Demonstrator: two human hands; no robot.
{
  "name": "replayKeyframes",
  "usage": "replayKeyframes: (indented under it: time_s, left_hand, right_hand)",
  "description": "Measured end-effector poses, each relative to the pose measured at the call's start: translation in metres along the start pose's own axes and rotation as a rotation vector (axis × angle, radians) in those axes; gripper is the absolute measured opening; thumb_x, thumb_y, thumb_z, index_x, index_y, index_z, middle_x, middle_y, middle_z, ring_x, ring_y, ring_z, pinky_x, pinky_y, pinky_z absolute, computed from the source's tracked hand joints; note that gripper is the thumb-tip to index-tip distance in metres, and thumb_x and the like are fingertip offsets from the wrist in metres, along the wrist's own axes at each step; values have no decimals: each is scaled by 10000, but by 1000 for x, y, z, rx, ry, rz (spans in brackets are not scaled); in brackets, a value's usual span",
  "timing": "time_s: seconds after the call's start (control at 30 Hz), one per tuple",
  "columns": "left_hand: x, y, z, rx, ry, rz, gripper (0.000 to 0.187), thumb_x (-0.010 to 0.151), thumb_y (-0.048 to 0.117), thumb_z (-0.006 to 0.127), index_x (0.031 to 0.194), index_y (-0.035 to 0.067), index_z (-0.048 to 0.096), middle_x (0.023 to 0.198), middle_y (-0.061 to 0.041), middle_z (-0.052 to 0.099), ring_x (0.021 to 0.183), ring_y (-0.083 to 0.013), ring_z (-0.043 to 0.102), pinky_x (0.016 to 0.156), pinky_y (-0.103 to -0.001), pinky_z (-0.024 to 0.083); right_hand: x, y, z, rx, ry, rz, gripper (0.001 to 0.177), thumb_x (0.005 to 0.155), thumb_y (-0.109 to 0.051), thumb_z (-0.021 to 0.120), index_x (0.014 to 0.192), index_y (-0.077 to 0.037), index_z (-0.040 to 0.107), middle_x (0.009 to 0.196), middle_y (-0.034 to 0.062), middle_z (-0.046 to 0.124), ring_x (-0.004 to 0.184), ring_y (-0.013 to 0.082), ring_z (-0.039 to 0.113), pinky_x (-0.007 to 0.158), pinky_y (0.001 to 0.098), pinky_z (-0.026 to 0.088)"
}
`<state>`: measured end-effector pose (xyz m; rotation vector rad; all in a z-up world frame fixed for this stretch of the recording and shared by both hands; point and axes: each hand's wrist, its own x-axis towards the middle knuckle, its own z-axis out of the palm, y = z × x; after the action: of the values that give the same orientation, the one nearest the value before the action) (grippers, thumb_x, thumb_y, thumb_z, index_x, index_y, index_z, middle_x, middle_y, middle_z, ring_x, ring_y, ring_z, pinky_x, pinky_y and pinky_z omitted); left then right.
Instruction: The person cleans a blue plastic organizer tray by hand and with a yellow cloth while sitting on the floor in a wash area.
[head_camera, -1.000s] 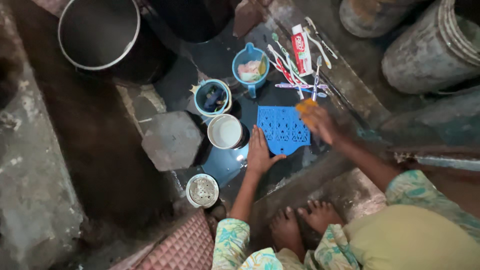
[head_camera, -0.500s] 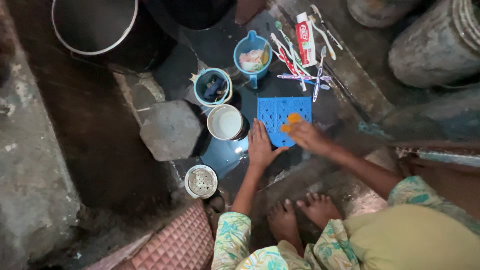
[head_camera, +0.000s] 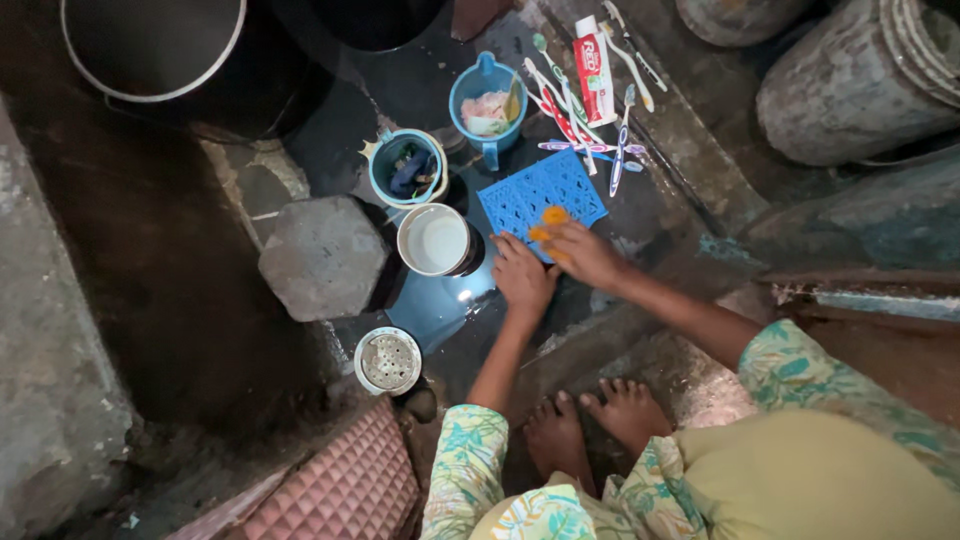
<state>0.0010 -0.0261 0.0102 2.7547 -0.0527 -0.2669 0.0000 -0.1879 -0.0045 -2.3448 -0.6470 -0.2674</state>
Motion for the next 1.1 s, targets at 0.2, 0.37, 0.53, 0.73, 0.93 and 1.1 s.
replayKeyframes:
  time_s: [0.2, 0.37, 0.53, 0.73, 0.93, 1.1]
  left_hand:
    - [12, -35, 10, 30, 108, 206, 937, 723, 275, 842, 1474, -52, 386, 1658, -244, 273, 1441, -394, 396, 1056, -481, 441]
    - [42, -66, 23, -52, 61, 409, 724, 867, 158, 654, 1508, -52, 393, 1621, -226, 301, 1516, -385, 275, 1180, -508, 310]
    - [60, -77, 41, 110, 96, 486, 557, 959, 60, 428, 1501, -70, 419, 1595, -254, 387, 1497, -367, 372, 1198, -432, 326]
    - [55, -72, 32, 57, 137, 484, 499, 987, 71, 462, 1466, -72, 463, 1564, -258, 431, 1465, -366, 408, 1178, -430, 352]
    - [57, -72, 30, 55, 116, 458, 514, 960, 34, 465, 1467, -51, 480, 1582, -238, 435, 1480, -358, 413, 1187, -401, 368]
    - [62, -74, 26, -36, 84, 456, 528, 944, 72, 516, 1459, -43, 483, 1561, -247, 434, 1463, -363, 408, 1175, -409, 363]
  right_hand:
    - [7, 26, -35, -62, 132, 117, 228, 944, -80, 709, 1171, -59, 708, 1294, 155, 672, 1306, 384, 581, 1109, 459, 451]
    - [13, 10, -19, 16, 86, 136, 316, 900, -72, 716, 1214, -45, 697, 1239, 169, 672, 1219, 362, 608, 1064, 443, 483]
    - [22, -6, 9, 1, -88, 0, 381, 805, -86, 746, 1176, -20, 692, 1180, 161, 675, 1148, 353, 612, 1020, 453, 483]
    - [-6, 41, -17, 23, -216, -240, 272, 805, -137, 756, 1070, -89, 718, 1143, 120, 693, 1118, 326, 638, 990, 431, 502]
    - [5, 79, -57, -33, -189, -164, 180, 847, -83, 741, 1023, -114, 731, 1193, 90, 717, 1159, 307, 651, 1013, 426, 499]
    - [15, 64, -35, -11, -95, -48, 175, 870, -131, 745, 1041, -95, 738, 1161, 86, 713, 1113, 306, 632, 996, 423, 487]
